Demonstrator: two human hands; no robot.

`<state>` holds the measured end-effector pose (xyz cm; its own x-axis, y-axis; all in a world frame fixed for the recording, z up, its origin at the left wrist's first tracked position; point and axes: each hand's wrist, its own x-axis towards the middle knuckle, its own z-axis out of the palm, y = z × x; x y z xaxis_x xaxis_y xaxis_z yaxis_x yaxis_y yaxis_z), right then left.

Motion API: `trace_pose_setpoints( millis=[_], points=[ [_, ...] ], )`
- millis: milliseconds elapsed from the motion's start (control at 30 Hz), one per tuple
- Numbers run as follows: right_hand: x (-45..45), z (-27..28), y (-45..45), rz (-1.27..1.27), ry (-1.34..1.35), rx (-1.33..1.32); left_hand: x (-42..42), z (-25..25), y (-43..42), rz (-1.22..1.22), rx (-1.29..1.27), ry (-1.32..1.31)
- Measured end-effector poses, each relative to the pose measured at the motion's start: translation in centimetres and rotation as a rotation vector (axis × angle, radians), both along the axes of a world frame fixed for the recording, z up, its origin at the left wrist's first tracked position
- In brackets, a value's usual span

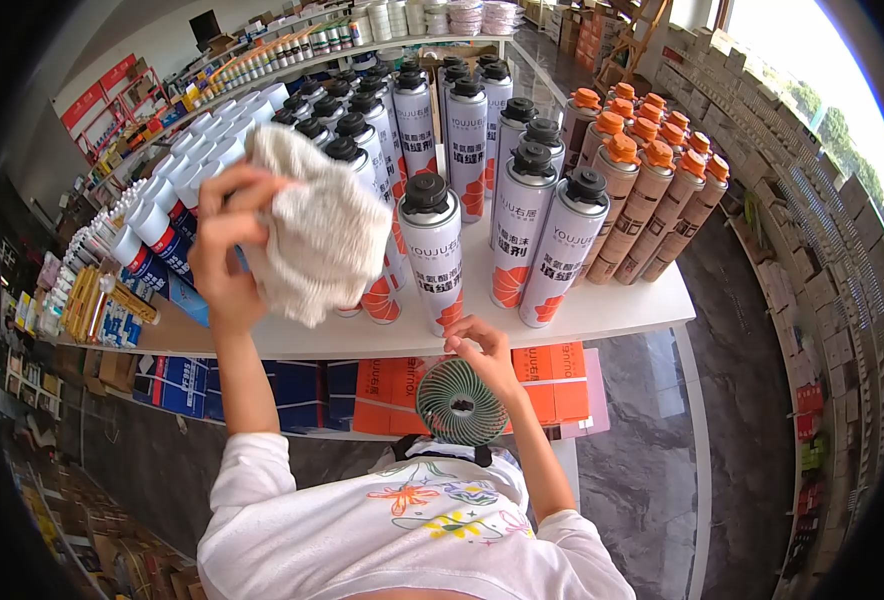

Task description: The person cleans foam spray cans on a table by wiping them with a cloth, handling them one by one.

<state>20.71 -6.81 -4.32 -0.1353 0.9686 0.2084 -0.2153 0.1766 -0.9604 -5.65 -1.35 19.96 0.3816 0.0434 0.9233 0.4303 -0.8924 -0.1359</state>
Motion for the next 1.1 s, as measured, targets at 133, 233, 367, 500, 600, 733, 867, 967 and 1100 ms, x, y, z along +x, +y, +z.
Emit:
trace_pose_setpoints(
  millis=[133,233,367,500,600,733,867,967,1100],
  points=[
    [-0.1,1.0,-0.7,0.002,0.009,0.033,4.3,5.5,3.2,-0.137,-0.094,0.196],
    [0.2,2.1,-1.7,-0.054,-0.063,0.034,6.0,4.1,6.2,-0.16,-0.467,0.561],
    [2.2,4.1,-1.9,-0.164,-0.087,0.198,6.0,3.8,7.6,-0.274,-0.632,0.635],
    [4.6,9.8,-1.1,-0.298,-0.265,0.505,6.1,3.5,7.3,-0.304,-0.598,0.608],
    [5.1,16.7,0.6,-0.366,-0.358,0.835,5.8,3.3,6.8,-0.261,-0.659,0.573],
    [3.3,25.1,3.0,-0.34,-0.53,0.983,5.8,2.3,6.9,-0.228,-0.658,0.474],
    [1.3,28.4,5.8,-0.151,-0.969,0.933,5.6,2.0,5.8,-0.236,-0.716,0.381],
    [0.6,27.8,7.8,-0.029,-0.996,0.936,4.7,1.4,4.1,0.048,-0.514,0.343],
    [0.9,26.7,8.5,0.074,-1.053,0.899,3.1,-2.7,2.1,-0.032,-0.428,-0.002]
  ],
)
